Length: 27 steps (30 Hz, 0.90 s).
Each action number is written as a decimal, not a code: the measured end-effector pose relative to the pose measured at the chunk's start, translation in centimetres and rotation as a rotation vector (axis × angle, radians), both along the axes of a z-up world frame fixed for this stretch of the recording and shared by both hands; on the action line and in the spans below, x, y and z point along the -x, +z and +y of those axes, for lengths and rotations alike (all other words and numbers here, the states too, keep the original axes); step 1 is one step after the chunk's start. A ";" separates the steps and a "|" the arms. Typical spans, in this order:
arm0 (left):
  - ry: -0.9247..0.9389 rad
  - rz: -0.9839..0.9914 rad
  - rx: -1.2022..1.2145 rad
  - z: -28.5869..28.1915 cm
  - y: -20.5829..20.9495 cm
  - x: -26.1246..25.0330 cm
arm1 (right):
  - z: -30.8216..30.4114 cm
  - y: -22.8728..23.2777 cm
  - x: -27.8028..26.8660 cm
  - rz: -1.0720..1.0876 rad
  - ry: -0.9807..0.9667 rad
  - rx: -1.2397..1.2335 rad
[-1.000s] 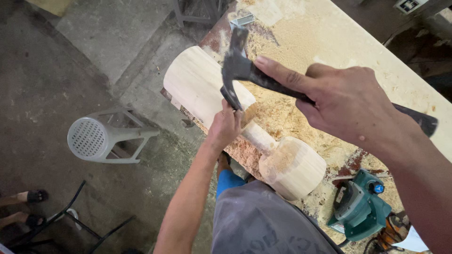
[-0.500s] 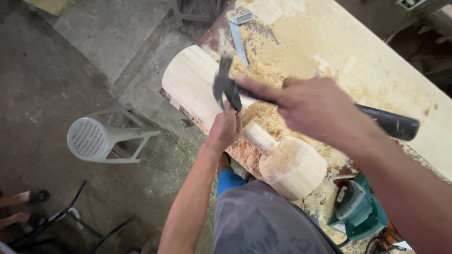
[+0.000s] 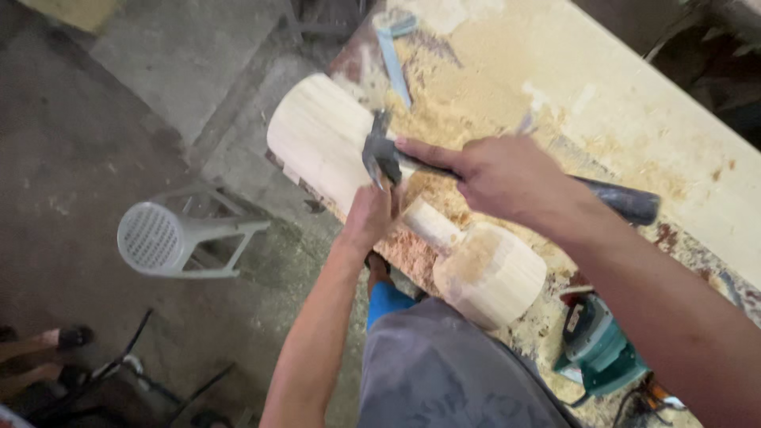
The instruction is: The person uses a chisel and hammer to carve a cylindrical wooden object on a workbench. They repeatedly strike the chisel to remove wood shavings and shape the piece.
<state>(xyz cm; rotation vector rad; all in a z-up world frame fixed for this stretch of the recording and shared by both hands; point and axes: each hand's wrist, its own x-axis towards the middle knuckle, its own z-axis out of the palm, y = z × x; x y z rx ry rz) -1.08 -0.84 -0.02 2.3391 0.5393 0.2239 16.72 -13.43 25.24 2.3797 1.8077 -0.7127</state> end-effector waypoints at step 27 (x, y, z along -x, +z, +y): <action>0.043 -0.055 -0.036 -1.9 -0.4 0.3 | -5.8 -5.3 0.9 0.186 -0.086 -1.313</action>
